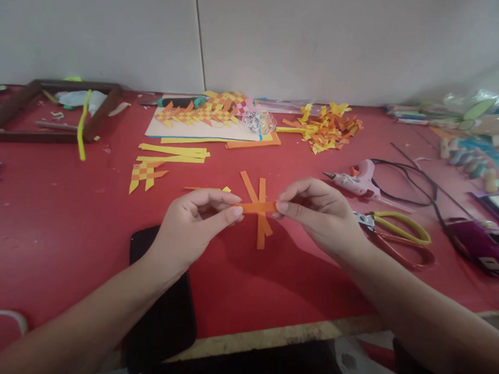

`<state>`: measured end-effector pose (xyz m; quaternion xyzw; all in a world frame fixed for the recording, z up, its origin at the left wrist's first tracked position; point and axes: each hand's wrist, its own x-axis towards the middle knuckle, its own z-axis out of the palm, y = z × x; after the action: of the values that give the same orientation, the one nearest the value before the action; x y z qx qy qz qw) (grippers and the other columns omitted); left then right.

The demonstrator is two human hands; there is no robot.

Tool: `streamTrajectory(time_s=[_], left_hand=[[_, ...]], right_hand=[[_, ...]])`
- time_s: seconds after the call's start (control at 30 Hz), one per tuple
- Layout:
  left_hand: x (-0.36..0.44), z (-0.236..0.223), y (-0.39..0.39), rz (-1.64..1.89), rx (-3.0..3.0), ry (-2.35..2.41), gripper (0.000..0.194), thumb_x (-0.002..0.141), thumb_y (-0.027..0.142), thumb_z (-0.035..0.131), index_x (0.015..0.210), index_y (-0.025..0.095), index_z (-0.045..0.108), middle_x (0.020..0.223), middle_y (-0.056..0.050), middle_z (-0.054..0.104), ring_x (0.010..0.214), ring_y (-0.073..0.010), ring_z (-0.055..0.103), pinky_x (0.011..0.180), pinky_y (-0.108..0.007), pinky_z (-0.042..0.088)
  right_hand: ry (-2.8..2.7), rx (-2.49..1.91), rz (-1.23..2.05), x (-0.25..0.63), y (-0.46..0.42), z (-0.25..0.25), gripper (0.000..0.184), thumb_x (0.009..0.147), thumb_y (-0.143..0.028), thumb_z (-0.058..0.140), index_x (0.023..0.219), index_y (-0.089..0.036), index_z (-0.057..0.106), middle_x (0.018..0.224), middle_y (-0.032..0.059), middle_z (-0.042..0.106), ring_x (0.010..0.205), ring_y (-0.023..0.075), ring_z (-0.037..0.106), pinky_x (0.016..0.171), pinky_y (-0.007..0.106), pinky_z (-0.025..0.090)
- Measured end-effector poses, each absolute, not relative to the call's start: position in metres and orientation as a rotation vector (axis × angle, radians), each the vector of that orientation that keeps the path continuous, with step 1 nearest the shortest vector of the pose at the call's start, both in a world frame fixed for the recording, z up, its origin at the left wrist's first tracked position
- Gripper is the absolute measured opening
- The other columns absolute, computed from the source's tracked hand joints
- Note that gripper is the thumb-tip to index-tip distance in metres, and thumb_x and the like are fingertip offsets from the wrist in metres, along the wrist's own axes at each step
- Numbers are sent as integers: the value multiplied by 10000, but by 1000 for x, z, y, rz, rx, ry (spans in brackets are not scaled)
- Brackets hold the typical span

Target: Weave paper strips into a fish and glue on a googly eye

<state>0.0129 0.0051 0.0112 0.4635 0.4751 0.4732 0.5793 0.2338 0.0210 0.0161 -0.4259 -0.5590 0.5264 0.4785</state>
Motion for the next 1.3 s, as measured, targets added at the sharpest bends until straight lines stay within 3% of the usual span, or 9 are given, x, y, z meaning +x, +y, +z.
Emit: streamTrajectory(time_s=[0.17, 0.4, 0.57, 0.7, 0.8, 0.9, 1.13, 1.3], left_hand=[[13, 8, 3, 1077, 1100, 1123, 171, 735, 296, 834, 872, 226, 760, 787, -5, 741, 724, -136, 703, 729, -256, 588], [13, 6, 3, 1086, 1031, 1094, 161, 724, 304, 836, 838, 223, 756, 765, -2, 722, 711, -130, 692, 719, -249, 586], [11, 8, 4, 1073, 996, 1107, 163, 729, 286, 830, 856, 225, 745, 755, 9, 711, 705, -114, 686, 718, -229, 580], [10, 14, 3, 869, 1098, 1119, 204, 741, 292, 796, 920, 230, 719, 727, 15, 688, 670, -133, 676, 645, -244, 577], [12, 16, -2, 583, 1327, 1052, 193, 750, 259, 751, 934, 221, 707, 734, -2, 702, 671, -151, 679, 599, -235, 546], [15, 15, -7, 460, 1542, 1043, 167, 778, 244, 694, 943, 219, 700, 719, 1, 700, 623, -141, 648, 543, -214, 482], [14, 17, -7, 325, 1921, 1021, 136, 858, 264, 645, 956, 206, 719, 702, 16, 664, 596, -118, 585, 572, -226, 434], [13, 13, -7, 487, 2036, 956, 153, 899, 322, 633, 952, 201, 709, 1086, -55, 665, 649, -99, 576, 669, -266, 492]], right_hand=[[-1390, -1051, 1303, 235, 22, 16, 162, 757, -284, 791, 749, -211, 647, 709, -24, 639, 617, 112, 637, 621, 257, 580], [-1478, -1127, 1224, 233, 22, 23, 305, 769, -376, 795, 771, -204, 543, 672, -24, 637, 548, 93, 595, 504, 218, 521], [-1505, -1182, 1235, 237, 24, 20, 209, 832, -364, 735, 851, -184, 631, 712, 12, 700, 520, 96, 592, 497, 237, 515], [-1688, -1297, 975, 243, 30, 9, 219, 874, -378, 674, 1009, -206, 663, 1021, 76, 749, 769, 170, 687, 708, 341, 575], [-1988, -1431, 666, 246, 34, 3, 447, 783, -426, 764, 1162, -220, 650, 1153, 105, 715, 1037, 279, 665, 914, 473, 535], [-2224, -1450, 503, 245, 35, 0, 588, 736, -425, 807, 1249, -206, 620, 1210, 136, 680, 1157, 332, 606, 968, 520, 506], [-2279, -1353, 374, 243, 33, -2, 278, 846, -302, 725, 1111, -230, 679, 1050, 78, 727, 1028, 258, 652, 911, 435, 535], [-2006, -1295, 542, 244, 32, 1, 195, 843, -330, 728, 1011, -234, 697, 993, 53, 752, 931, 221, 695, 864, 385, 555]])
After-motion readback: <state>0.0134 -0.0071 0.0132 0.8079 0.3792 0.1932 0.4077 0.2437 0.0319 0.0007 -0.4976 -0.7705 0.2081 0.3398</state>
